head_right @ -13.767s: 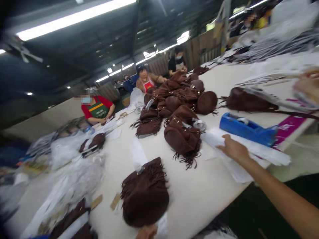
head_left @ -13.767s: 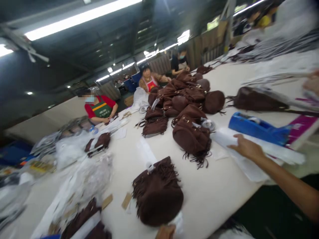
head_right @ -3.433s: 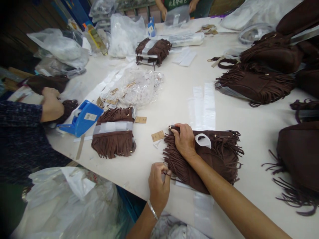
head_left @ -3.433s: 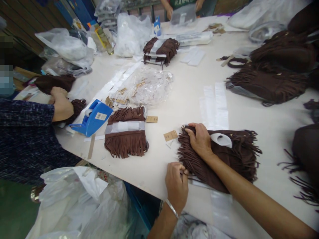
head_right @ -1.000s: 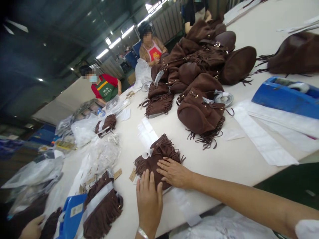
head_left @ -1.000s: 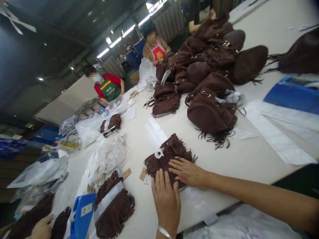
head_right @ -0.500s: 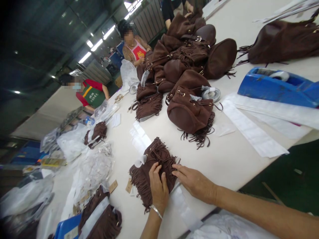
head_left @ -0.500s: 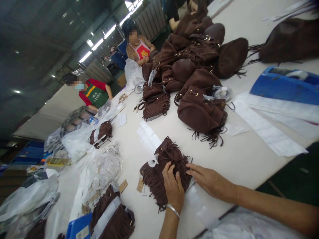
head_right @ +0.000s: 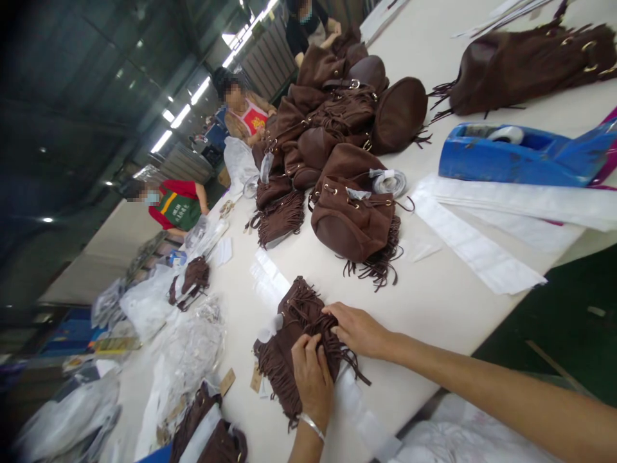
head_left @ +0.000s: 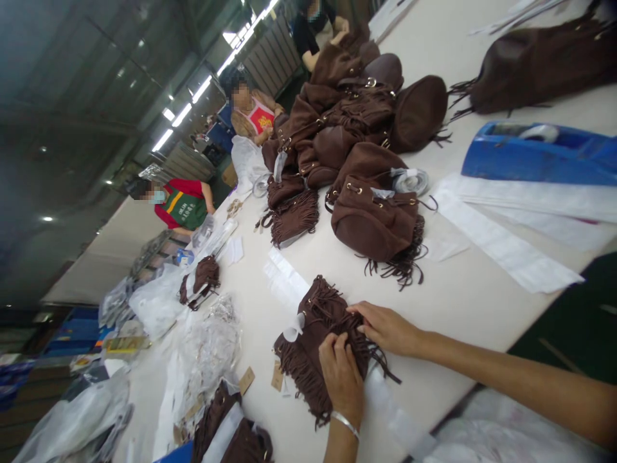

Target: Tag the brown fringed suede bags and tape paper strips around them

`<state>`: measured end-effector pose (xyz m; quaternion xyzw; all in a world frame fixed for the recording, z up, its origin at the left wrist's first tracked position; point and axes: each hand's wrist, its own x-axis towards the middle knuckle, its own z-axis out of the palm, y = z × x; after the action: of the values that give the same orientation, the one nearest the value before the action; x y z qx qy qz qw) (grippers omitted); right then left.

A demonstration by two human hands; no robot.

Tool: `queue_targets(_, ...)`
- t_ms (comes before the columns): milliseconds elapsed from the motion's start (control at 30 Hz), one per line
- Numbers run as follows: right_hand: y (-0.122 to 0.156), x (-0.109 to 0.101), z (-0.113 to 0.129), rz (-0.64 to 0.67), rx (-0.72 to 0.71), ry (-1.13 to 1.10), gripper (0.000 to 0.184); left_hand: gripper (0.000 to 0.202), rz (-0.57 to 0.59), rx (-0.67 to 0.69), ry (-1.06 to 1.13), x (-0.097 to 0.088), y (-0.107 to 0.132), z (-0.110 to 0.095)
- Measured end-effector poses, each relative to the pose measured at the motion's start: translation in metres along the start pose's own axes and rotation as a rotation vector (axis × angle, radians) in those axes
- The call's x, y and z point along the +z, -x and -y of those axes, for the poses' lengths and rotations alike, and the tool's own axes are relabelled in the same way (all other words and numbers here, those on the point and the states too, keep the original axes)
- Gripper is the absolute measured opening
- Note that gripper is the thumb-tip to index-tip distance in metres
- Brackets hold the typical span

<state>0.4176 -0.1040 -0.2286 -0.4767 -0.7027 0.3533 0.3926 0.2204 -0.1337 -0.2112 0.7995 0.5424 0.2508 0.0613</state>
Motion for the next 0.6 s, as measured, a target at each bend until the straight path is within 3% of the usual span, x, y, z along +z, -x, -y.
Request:
queue_targets(233,-0.002,-0.014,-0.011,0.072,-0.027,0.008,0.037,0.023,-0.001,-0.065,0.139,-0.004,-0.004,0.001)
queue_targets(433,-0.038,-0.026,-0.014,0.388,-0.011,-0.046,0.041,0.023,-0.001,-0.083,0.201,-0.008,-0.010,0.002)
queue_targets(600,-0.057,-0.036,-0.025,0.516,0.007,-0.113,0.030,0.021,0.039,-0.090,0.207,-0.006,-0.011,0.003)
